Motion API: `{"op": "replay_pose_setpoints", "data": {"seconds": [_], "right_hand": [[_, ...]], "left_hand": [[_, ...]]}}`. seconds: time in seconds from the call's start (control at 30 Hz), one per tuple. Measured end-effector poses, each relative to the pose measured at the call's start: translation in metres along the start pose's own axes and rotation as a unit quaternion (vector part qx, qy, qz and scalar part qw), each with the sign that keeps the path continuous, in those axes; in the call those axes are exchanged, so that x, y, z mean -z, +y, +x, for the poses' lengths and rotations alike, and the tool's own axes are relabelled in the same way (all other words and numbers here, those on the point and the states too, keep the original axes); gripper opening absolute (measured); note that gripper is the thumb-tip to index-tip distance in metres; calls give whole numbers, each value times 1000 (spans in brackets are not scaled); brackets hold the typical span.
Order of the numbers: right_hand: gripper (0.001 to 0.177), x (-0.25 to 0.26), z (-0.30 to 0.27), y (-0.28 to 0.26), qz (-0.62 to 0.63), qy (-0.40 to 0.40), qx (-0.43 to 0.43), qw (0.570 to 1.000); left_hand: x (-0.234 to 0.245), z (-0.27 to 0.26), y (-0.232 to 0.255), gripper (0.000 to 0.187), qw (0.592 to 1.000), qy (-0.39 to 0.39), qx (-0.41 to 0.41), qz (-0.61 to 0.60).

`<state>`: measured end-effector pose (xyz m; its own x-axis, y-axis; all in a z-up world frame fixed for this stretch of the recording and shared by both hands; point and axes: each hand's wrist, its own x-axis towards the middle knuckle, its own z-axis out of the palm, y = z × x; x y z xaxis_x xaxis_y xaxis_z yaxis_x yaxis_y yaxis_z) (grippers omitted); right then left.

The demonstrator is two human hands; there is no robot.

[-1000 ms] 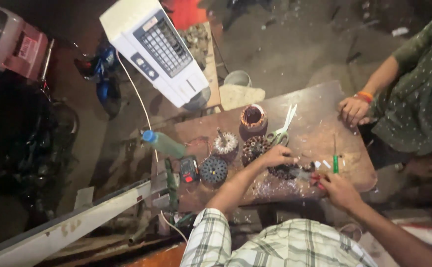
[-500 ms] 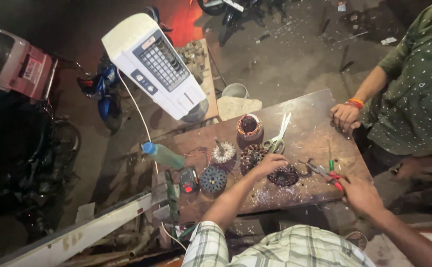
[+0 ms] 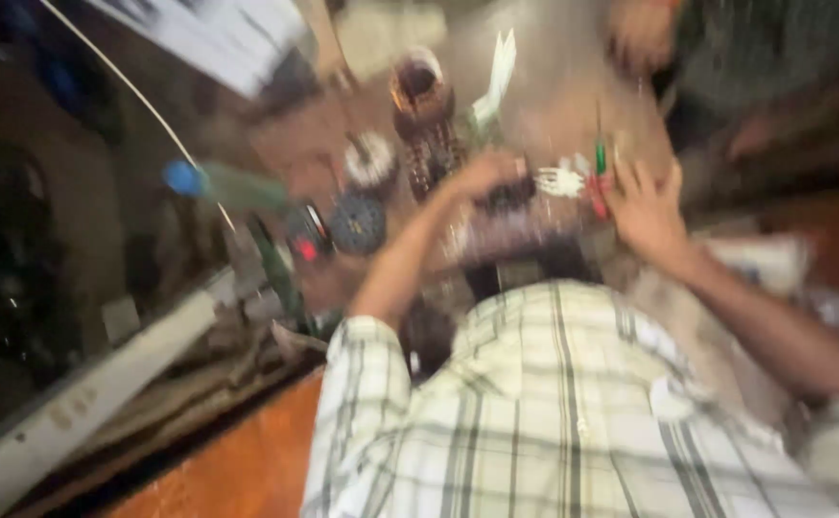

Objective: The person uses pliers to cut and pull copper windings from a motor stator on a cluttered workbench. They repeatedly grip and strip the coils, leaving loose copper strands on the table.

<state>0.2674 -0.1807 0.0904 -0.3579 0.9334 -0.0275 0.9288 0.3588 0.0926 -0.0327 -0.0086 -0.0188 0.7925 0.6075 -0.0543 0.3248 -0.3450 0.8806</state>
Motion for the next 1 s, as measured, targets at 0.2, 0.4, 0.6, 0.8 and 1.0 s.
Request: {"op": "replay_pose_setpoints", "data": {"seconds": [0.2, 0.4, 0.6, 0.8, 1.0], "right_hand": [[50, 44, 12, -11, 35, -50, -12, 998], [51, 35, 12, -16, 16, -61, 5, 998], [31, -41, 63, 26, 560, -345, -138, 741], [47, -75, 46, -3, 539, -31, 26, 841], [50, -69, 38, -3, 283, 16, 66, 957]], "left_hand": [[8, 0, 30, 31, 982, 91, 83, -140], [-7, 6, 30, 30, 989, 96, 85, -68], [-1, 20, 11, 38, 995, 73, 70, 13], [9, 12, 21, 37, 992, 60, 112, -20], [16, -3, 23, 31, 969, 97, 124, -193]]}}
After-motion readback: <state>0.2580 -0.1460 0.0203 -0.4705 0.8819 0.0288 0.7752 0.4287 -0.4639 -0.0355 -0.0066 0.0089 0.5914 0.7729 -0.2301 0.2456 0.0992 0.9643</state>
